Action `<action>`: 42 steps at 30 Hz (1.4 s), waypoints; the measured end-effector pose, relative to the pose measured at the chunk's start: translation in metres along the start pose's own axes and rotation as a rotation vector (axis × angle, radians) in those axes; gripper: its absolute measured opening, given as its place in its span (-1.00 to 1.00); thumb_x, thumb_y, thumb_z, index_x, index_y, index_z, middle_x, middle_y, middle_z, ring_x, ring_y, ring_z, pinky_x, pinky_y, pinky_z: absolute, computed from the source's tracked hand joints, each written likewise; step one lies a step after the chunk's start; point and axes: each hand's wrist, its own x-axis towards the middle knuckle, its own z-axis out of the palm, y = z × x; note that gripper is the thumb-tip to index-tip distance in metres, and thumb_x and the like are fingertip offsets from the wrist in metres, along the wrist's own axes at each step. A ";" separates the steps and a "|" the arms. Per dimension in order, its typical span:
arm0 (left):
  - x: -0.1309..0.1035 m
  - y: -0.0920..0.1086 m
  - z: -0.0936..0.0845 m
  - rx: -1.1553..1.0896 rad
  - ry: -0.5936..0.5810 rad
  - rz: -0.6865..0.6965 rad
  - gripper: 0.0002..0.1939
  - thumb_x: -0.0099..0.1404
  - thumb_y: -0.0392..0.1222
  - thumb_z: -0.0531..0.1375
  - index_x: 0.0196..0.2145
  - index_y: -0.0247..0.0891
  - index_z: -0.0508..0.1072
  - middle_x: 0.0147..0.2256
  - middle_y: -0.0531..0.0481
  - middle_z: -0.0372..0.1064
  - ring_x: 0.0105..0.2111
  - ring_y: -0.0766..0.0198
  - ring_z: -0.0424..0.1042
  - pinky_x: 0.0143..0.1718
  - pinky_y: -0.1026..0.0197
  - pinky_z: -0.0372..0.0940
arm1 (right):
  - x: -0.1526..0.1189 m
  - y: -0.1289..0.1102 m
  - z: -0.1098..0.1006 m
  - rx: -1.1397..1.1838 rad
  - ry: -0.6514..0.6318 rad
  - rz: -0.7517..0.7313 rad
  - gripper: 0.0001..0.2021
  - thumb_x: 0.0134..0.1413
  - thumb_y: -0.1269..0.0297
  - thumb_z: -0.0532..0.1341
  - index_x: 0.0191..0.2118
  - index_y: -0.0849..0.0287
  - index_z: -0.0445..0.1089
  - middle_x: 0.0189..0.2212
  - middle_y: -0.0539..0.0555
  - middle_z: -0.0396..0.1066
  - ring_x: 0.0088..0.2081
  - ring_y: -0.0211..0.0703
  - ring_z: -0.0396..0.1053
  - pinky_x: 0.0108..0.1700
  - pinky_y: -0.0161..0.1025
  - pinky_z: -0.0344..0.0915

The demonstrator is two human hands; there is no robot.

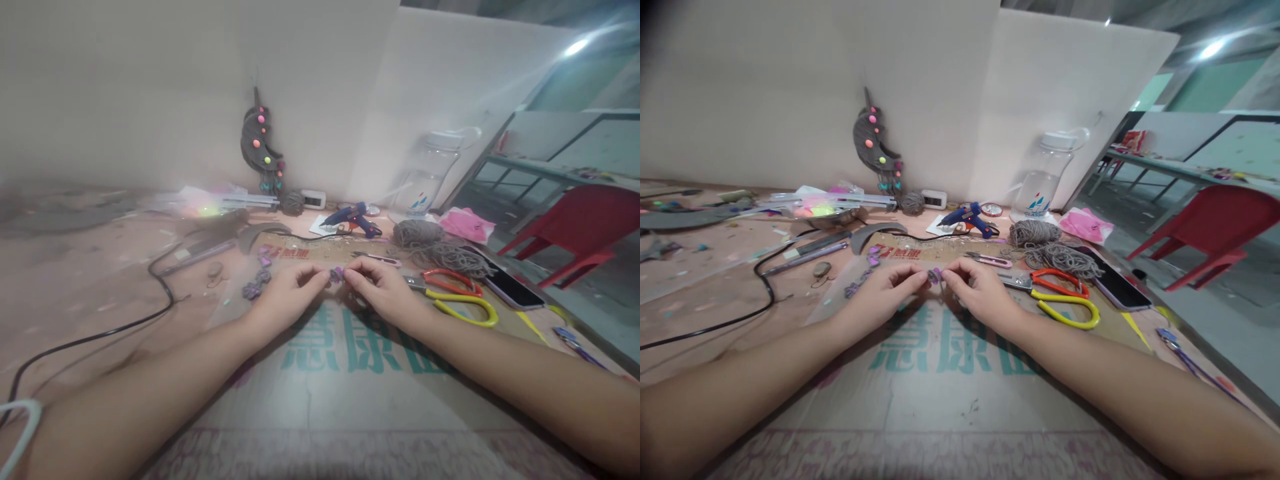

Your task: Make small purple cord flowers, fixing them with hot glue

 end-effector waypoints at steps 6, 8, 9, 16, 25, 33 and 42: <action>0.000 -0.002 0.000 0.009 0.007 -0.017 -0.75 0.28 -0.03 0.15 -0.37 -0.28 0.46 -0.38 0.02 0.45 -0.38 0.28 0.36 -0.33 0.26 0.19 | 0.001 0.001 0.000 0.002 -0.007 -0.012 -0.74 0.20 0.11 0.14 -0.40 0.17 0.34 -0.54 -0.04 0.34 -0.51 -0.30 0.25 -0.44 -0.33 0.18; 0.000 -0.003 0.001 -0.002 0.006 -0.013 -0.74 0.28 -0.03 0.14 -0.37 -0.28 0.45 -0.39 0.02 0.44 -0.39 0.28 0.36 -0.34 0.26 0.18 | 0.000 0.005 0.000 0.017 -0.016 -0.003 -0.72 0.22 0.08 0.12 -0.39 0.17 0.33 -0.55 -0.05 0.33 -0.53 -0.31 0.23 -0.47 -0.34 0.16; 0.001 -0.003 0.001 -0.011 0.008 -0.008 -0.74 0.29 -0.03 0.14 -0.38 -0.28 0.45 -0.39 0.03 0.44 -0.39 0.29 0.35 -0.35 0.27 0.18 | 0.000 0.006 0.000 0.027 -0.017 0.003 -0.70 0.24 0.06 0.10 -0.40 0.17 0.32 -0.55 -0.05 0.33 -0.55 -0.32 0.21 -0.48 -0.34 0.15; 0.001 -0.006 0.000 0.010 0.018 -0.022 -0.74 0.29 -0.02 0.14 -0.40 -0.27 0.42 -0.43 0.05 0.40 -0.43 0.31 0.33 -0.37 0.27 0.17 | 0.001 0.007 -0.001 0.019 -0.015 0.014 -0.72 0.20 0.07 0.15 -0.37 0.18 0.37 -0.51 -0.02 0.37 -0.52 -0.30 0.23 -0.46 -0.33 0.16; 0.000 -0.009 0.000 -0.003 -0.025 -0.079 -0.72 0.28 0.03 0.16 -0.36 -0.25 0.44 -0.41 0.04 0.42 -0.41 0.31 0.34 -0.39 0.27 0.18 | 0.002 0.009 -0.001 0.068 -0.072 0.048 -0.77 0.20 0.14 0.15 -0.39 0.17 0.34 -0.56 -0.05 0.34 -0.54 -0.30 0.26 -0.44 -0.32 0.22; 0.001 -0.008 0.001 -0.028 0.024 -0.079 -0.74 0.27 -0.01 0.17 -0.37 -0.28 0.40 -0.42 0.05 0.38 -0.42 0.32 0.33 -0.38 0.28 0.18 | 0.001 0.007 -0.002 0.119 -0.096 0.045 -0.71 0.23 0.09 0.11 -0.42 0.17 0.29 -0.56 -0.05 0.30 -0.55 -0.32 0.23 -0.49 -0.34 0.18; 0.001 -0.012 0.002 -0.017 0.052 -0.033 -0.75 0.27 0.01 0.17 -0.34 -0.26 0.42 -0.39 0.04 0.42 -0.40 0.31 0.36 -0.38 0.29 0.20 | 0.013 0.008 -0.022 -0.187 0.184 -0.128 -0.91 0.12 0.26 0.17 -0.30 0.16 0.33 -0.39 0.01 0.39 -0.34 -0.21 0.34 -0.24 -0.25 0.27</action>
